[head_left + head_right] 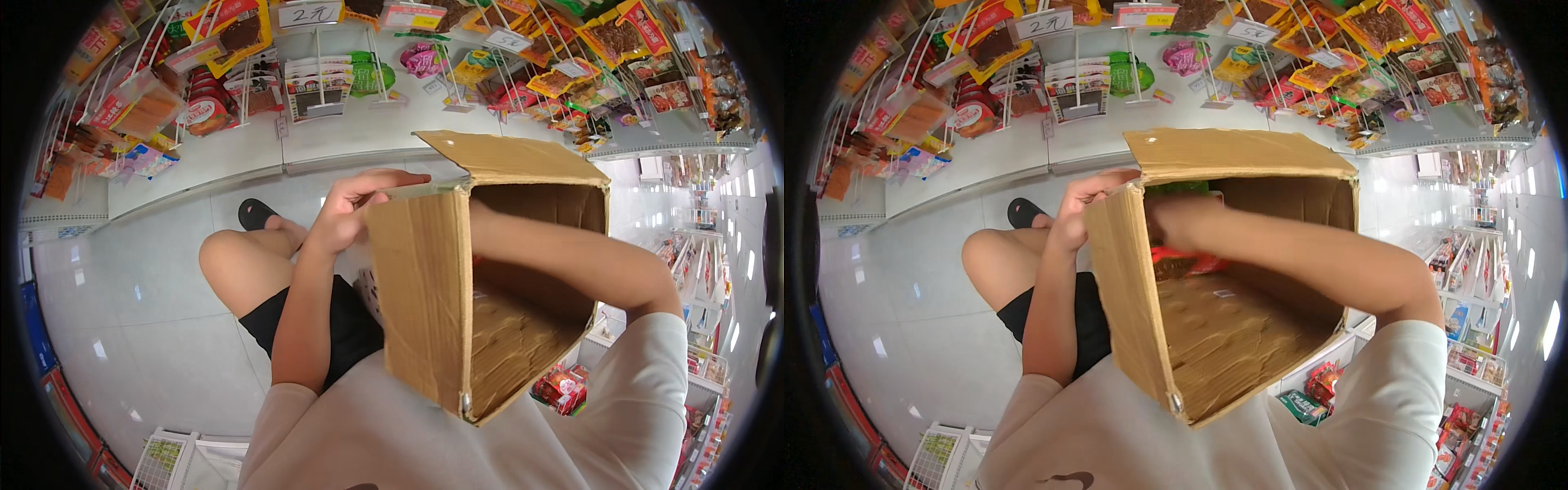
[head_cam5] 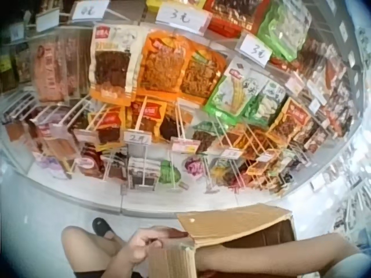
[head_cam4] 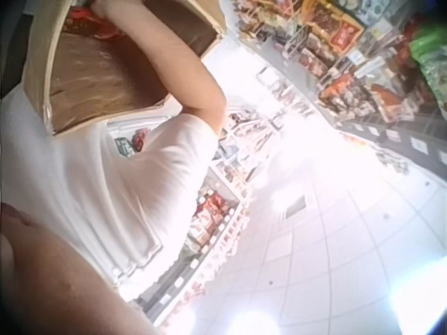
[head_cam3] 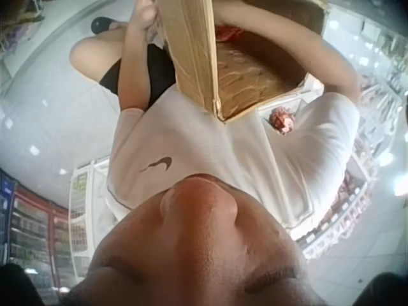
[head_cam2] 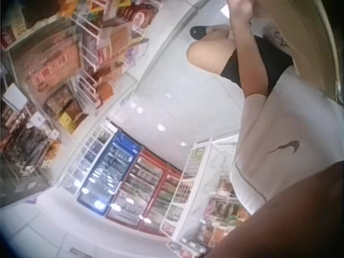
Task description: The person sits on the floor in a store aisle and restocks snack packages onto wire display racks. They take various packaged snacks from a cardboard box, inspect them, and place them onto the shelves.
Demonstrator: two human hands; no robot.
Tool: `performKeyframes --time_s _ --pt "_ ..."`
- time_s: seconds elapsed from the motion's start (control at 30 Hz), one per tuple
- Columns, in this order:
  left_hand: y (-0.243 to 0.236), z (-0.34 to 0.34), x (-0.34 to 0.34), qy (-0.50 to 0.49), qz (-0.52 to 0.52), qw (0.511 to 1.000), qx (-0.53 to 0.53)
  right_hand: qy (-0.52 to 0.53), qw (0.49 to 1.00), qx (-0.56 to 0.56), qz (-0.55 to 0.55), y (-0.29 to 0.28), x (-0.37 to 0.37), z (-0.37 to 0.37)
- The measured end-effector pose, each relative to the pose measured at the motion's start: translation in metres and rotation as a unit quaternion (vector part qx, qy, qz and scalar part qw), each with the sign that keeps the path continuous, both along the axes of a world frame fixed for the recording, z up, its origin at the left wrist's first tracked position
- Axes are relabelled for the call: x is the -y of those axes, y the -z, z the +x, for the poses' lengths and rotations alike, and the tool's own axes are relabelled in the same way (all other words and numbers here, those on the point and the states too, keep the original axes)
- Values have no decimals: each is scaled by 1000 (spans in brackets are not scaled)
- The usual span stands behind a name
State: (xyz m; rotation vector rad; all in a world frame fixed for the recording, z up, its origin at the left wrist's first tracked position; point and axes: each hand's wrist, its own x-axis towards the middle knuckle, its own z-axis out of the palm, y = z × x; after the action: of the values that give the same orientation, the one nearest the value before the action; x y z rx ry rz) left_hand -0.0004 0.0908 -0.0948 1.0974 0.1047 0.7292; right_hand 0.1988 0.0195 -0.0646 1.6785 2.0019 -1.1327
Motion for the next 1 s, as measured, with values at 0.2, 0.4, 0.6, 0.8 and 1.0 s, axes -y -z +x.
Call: performKeyframes --time_s 0.2,0.4,0.6,0.8,1.0 --pt "1 -2 -1 -13 9 1000 -22 -68 988 115 72 16 8 24" --pt "-3 4 1 -45 66 997 -11 -104 984 80 119 37 15 26" --pt "5 2 3 -70 62 996 -6 -13 999 -16 -34 67 -6 47" --pt "13 -5 -1 -45 35 998 18 -104 989 105 -18 23 -14 42" --pt "25 -19 -5 -36 -21 999 14 -182 963 138 -141 -47 14 -4"
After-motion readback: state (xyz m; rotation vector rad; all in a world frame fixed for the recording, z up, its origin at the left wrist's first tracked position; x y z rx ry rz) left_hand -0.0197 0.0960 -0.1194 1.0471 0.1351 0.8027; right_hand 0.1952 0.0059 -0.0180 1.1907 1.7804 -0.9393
